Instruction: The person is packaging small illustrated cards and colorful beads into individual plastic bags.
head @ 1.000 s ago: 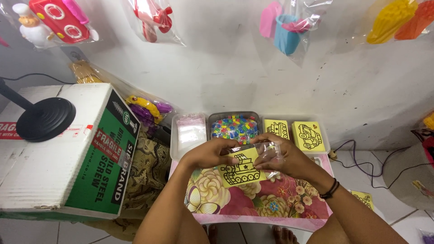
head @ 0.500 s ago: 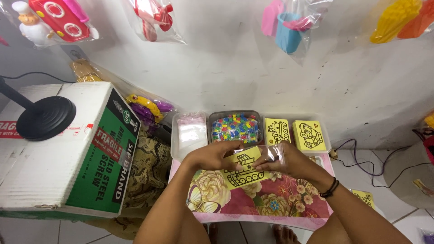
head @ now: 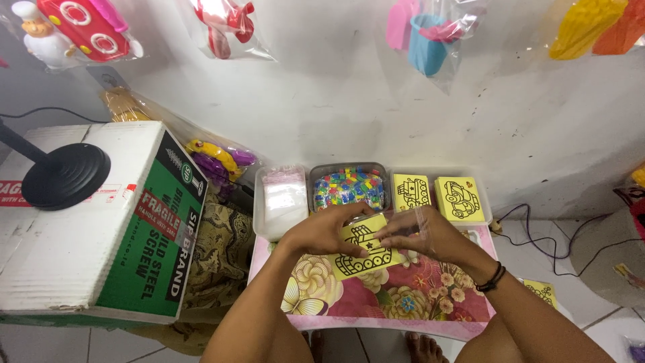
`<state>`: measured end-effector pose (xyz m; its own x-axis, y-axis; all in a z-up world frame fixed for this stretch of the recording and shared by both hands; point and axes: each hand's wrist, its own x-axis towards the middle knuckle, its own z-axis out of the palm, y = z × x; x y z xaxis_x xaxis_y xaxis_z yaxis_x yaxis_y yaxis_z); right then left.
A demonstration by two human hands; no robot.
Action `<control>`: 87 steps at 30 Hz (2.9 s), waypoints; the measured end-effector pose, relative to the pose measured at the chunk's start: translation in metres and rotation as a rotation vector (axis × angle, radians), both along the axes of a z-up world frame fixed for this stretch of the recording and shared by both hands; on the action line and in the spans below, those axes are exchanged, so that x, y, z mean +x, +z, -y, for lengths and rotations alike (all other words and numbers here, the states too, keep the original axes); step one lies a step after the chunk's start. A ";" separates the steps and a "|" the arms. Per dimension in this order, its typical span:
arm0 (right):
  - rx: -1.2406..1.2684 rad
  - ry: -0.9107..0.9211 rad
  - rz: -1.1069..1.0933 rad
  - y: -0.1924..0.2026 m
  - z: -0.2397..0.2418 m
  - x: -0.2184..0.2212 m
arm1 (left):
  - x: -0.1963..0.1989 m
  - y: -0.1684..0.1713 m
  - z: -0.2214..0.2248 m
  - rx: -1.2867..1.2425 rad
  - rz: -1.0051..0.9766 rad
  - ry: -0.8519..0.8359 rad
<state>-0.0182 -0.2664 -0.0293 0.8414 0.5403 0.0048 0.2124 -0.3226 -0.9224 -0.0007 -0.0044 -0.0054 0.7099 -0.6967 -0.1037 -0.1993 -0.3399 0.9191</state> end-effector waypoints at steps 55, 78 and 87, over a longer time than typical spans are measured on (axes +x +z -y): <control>0.303 -0.259 -0.214 -0.026 0.024 0.023 | -0.011 -0.037 0.028 -0.658 -0.389 0.370; 0.392 -0.276 -0.266 -0.003 0.013 0.014 | -0.017 -0.028 0.038 -0.730 -0.282 0.374; 0.302 -0.252 -0.186 -0.003 0.015 0.012 | -0.016 -0.026 0.041 -0.748 -0.323 0.390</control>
<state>-0.0065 -0.2814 -0.0324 0.9485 0.3151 -0.0333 -0.0174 -0.0530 -0.9984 -0.0171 -0.0455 -0.0309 0.9247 -0.3781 0.0443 0.1114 0.3800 0.9183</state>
